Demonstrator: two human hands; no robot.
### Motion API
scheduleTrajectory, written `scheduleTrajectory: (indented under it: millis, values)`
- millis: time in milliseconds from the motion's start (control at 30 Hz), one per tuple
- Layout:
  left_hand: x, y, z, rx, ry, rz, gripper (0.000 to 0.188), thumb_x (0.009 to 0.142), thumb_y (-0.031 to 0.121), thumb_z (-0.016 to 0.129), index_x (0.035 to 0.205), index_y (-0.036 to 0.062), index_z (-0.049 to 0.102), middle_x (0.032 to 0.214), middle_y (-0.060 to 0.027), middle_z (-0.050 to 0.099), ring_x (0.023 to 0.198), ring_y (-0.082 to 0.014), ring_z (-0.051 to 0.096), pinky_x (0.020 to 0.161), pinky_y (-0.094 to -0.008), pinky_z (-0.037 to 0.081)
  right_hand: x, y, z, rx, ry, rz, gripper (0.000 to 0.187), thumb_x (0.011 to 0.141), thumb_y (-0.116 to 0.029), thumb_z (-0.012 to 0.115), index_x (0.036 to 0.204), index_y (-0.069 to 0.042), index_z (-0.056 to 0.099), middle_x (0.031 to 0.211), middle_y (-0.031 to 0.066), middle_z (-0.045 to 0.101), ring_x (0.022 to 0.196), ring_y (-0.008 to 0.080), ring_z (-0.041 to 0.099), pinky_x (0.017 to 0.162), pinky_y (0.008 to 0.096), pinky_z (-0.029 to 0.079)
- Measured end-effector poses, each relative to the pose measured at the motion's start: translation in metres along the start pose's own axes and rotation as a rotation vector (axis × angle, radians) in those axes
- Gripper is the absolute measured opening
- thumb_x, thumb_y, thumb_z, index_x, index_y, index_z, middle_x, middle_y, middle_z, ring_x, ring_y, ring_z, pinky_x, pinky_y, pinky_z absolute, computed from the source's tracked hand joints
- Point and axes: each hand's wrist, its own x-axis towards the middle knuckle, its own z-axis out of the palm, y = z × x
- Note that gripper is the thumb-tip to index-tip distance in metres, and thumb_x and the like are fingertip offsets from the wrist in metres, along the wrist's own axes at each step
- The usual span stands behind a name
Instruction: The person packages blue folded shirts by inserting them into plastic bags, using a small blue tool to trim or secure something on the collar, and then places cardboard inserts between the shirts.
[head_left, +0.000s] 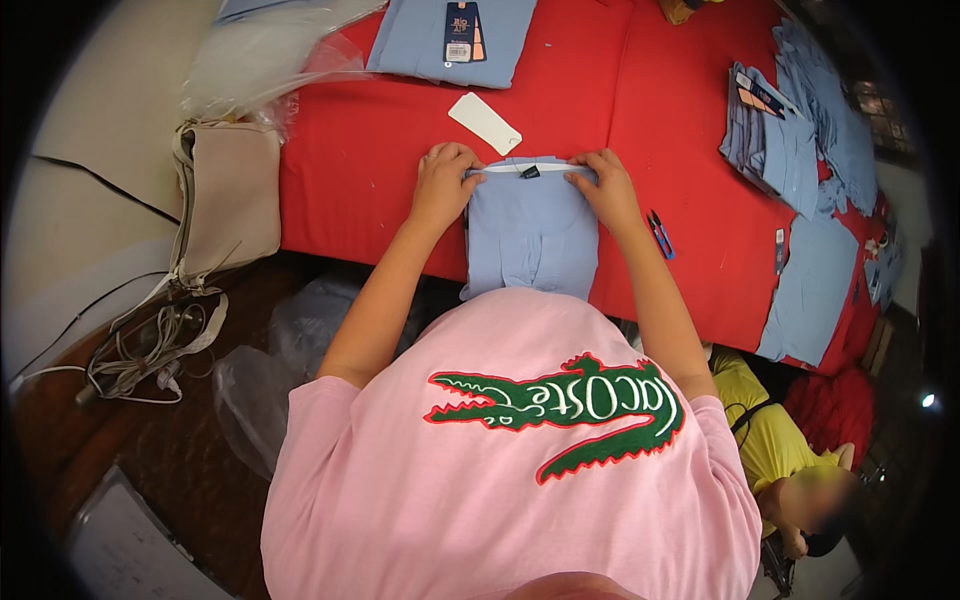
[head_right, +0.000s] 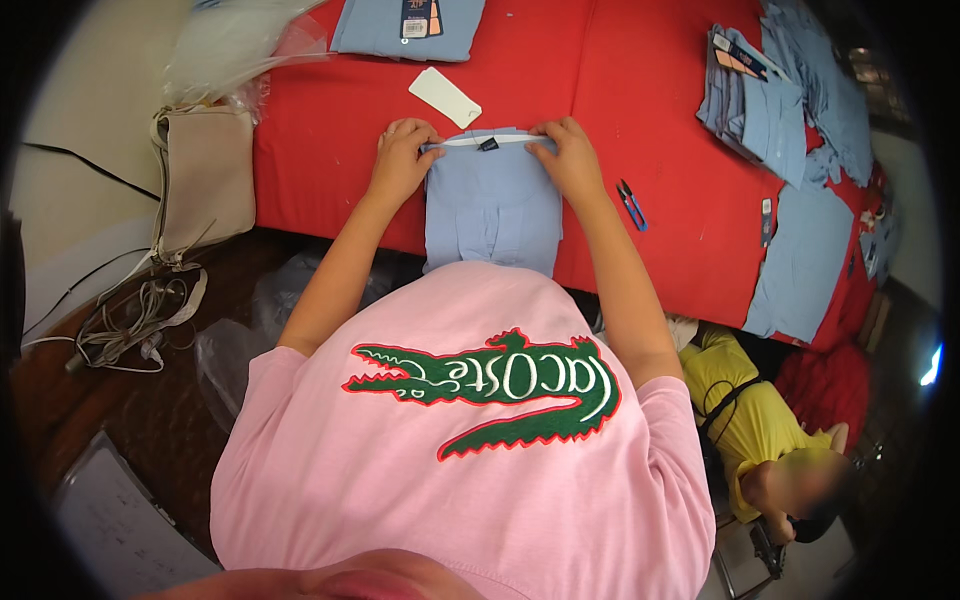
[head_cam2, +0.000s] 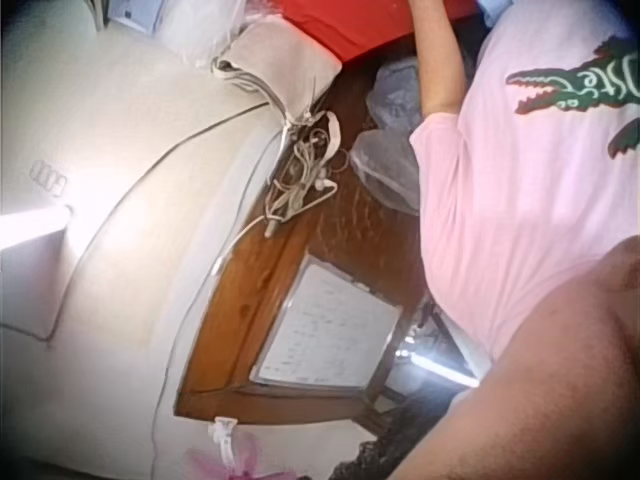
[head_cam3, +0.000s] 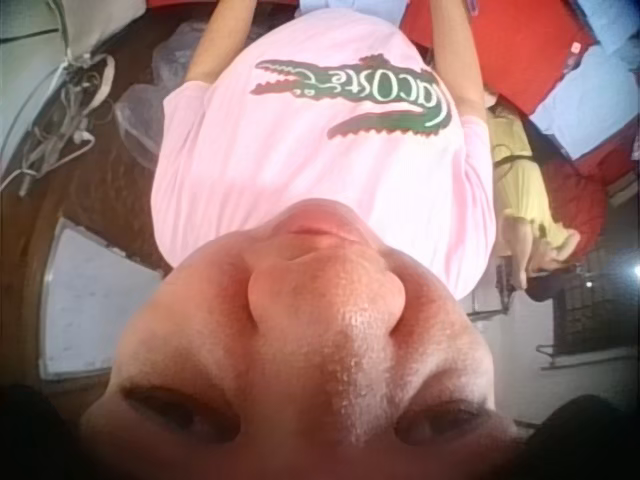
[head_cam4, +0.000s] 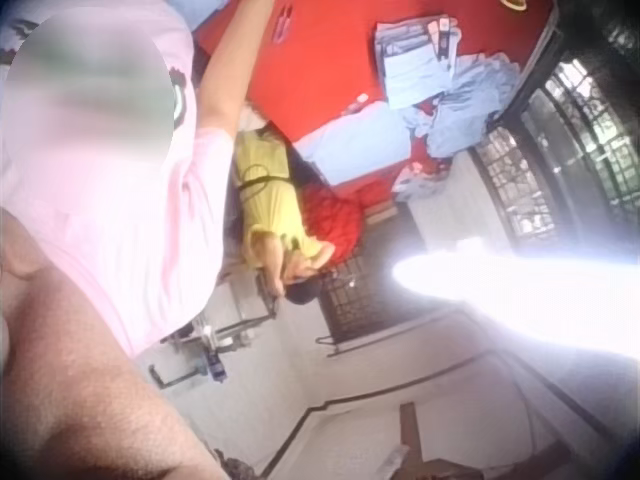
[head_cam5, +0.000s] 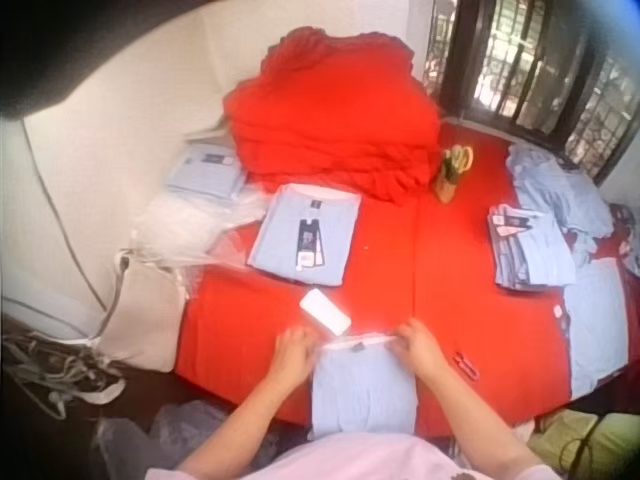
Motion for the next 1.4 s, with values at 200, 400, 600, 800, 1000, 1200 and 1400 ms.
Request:
scheduleTrajectory:
  millis: [200, 400, 600, 800, 1000, 1200, 1400]
  values:
    - [-0.008, 0.004, 0.0, -0.311, 0.264, -0.385, 0.025, 0.1, 0.02, 0.074, 0.118, 0.0036, 0.073, 0.119, -0.0144, 0.068, 0.106, -0.0274, 0.069, 0.093, -0.0403, 0.056, -0.007, 0.025, 0.008, 0.467, 0.336, 0.287, 0.03, 0.101, -0.024, 0.075, 0.12, -0.001, 0.073, 0.113, 0.0082, 0.07, 0.098, 0.0154, 0.067, 0.083, 0.033, 0.056]
    - [-0.074, 0.0, -0.01, -0.623, 0.154, -0.748, 0.042, 0.105, 0.025, 0.07, 0.133, -0.0064, 0.068, 0.113, -0.0149, 0.075, 0.099, -0.02, 0.074, 0.084, -0.0317, 0.059, -0.072, 0.037, 0.005, 0.583, 0.212, 0.468, 0.031, 0.102, -0.025, 0.076, 0.118, 0.001, 0.073, 0.099, 0.0064, 0.074, 0.085, 0.0165, 0.07, 0.075, 0.0334, 0.058]
    - [-0.122, 0.026, 0.035, -0.513, 0.166, -0.639, 0.042, 0.104, 0.02, 0.071, 0.135, -0.0084, 0.069, 0.101, -0.0158, 0.077, 0.092, -0.019, 0.073, 0.083, -0.0323, 0.057, -0.12, 0.011, 0.025, 0.177, 0.074, 0.192, 0.024, 0.098, -0.018, 0.079, 0.102, 0.005, 0.076, 0.086, 0.0044, 0.072, 0.079, 0.0134, 0.066, 0.073, 0.0284, 0.055]
    - [-0.107, 0.059, 0.024, -0.359, 0.181, -0.645, 0.036, 0.099, 0.015, 0.074, 0.131, -0.0015, 0.071, 0.121, -0.0163, 0.07, 0.1, -0.0252, 0.069, 0.09, -0.0374, 0.056, -0.115, 0.051, 0.017, 0.689, -0.01, 0.413, 0.027, 0.097, -0.011, 0.079, 0.118, 0.003, 0.073, 0.093, 0.0048, 0.074, 0.084, 0.0105, 0.066, 0.082, 0.027, 0.053]
    - [-0.115, 0.069, 0.03, 0.074, 0.343, -0.094, 0.034, 0.094, 0.015, 0.077, 0.125, 0.0038, 0.072, 0.126, -0.0153, 0.064, 0.121, -0.0358, 0.062, 0.104, -0.046, 0.049, -0.137, -0.057, -0.114, 1.017, 0.004, -0.012, 0.031, 0.102, -0.014, 0.071, 0.127, 0.005, 0.071, 0.11, 0.0065, 0.071, 0.094, 0.0128, 0.063, 0.089, 0.0297, 0.051]
    - [-0.06, 0.079, 0.052, 0.079, 0.313, -0.047, 0.027, 0.094, 0.016, 0.076, 0.12, 0.0059, 0.074, 0.12, -0.014, 0.068, 0.116, -0.0358, 0.064, 0.103, -0.0467, 0.049, -0.21, -0.122, -0.227, 1.379, -0.374, -1.217, 0.02, 0.102, -0.027, 0.071, 0.108, -0.009, 0.073, 0.096, 0.0067, 0.074, 0.077, 0.0239, 0.066, 0.068, 0.0358, 0.051]
    - [-0.025, 0.051, 0.054, 0.06, 0.213, -0.142, 0.017, 0.096, 0.018, 0.075, 0.101, 0.0025, 0.071, 0.099, -0.0132, 0.072, 0.098, -0.0338, 0.069, 0.091, -0.0483, 0.053, -0.23, -0.146, -0.241, 1.315, -0.443, -1.192, 0.023, 0.099, -0.027, 0.073, 0.109, -0.006, 0.07, 0.093, 0.0063, 0.071, 0.076, 0.0211, 0.065, 0.068, 0.0338, 0.051]
